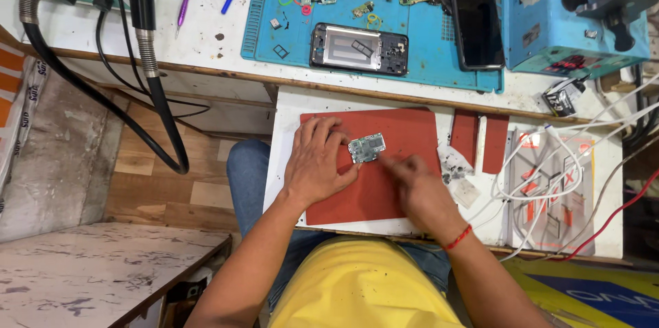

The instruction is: The person works on a small circuit board placed on a red mat. They repeatedly scrape and clean the board's surface with a small tool, then use a purple pen-like tool to apply a substance to specific points on the board.

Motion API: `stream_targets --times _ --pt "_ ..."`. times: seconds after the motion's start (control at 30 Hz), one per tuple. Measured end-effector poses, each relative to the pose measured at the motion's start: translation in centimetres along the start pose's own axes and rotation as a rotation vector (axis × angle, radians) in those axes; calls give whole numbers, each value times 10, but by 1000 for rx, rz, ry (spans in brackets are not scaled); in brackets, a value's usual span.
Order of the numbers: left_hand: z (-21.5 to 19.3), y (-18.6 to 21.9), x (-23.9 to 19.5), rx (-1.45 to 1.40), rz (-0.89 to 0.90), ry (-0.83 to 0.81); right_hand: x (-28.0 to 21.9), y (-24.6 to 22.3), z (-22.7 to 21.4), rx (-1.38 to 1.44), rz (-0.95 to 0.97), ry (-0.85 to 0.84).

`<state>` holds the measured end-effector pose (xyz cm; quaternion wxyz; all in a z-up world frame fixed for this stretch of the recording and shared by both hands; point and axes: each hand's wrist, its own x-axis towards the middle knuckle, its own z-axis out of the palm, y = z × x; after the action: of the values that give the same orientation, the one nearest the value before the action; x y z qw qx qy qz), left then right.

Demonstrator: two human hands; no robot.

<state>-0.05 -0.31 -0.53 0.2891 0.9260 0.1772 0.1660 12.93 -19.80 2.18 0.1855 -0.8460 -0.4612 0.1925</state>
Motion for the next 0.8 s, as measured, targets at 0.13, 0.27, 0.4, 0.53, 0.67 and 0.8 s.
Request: stream_targets --times 0.13,0.27,0.4,0.53,0.67,0.8 --pt "4 -3 -3 12 24 45 2 3 -1 -11 -16 44" --pt "13 -10 -10 -9 32 25 -5 6 6 15 -97 43" --pt "11 -12 -5 -19 45 33 2 1 4 -37 -51 20" --pt "10 -9 -6 -12 43 31 1 -3 3 -12 23 29" --pt "6 -5 -4 1 33 56 9 -5 0 -77 -33 -77" --pt "10 -6 -2 4 27 19 1 0 6 36 -102 109"
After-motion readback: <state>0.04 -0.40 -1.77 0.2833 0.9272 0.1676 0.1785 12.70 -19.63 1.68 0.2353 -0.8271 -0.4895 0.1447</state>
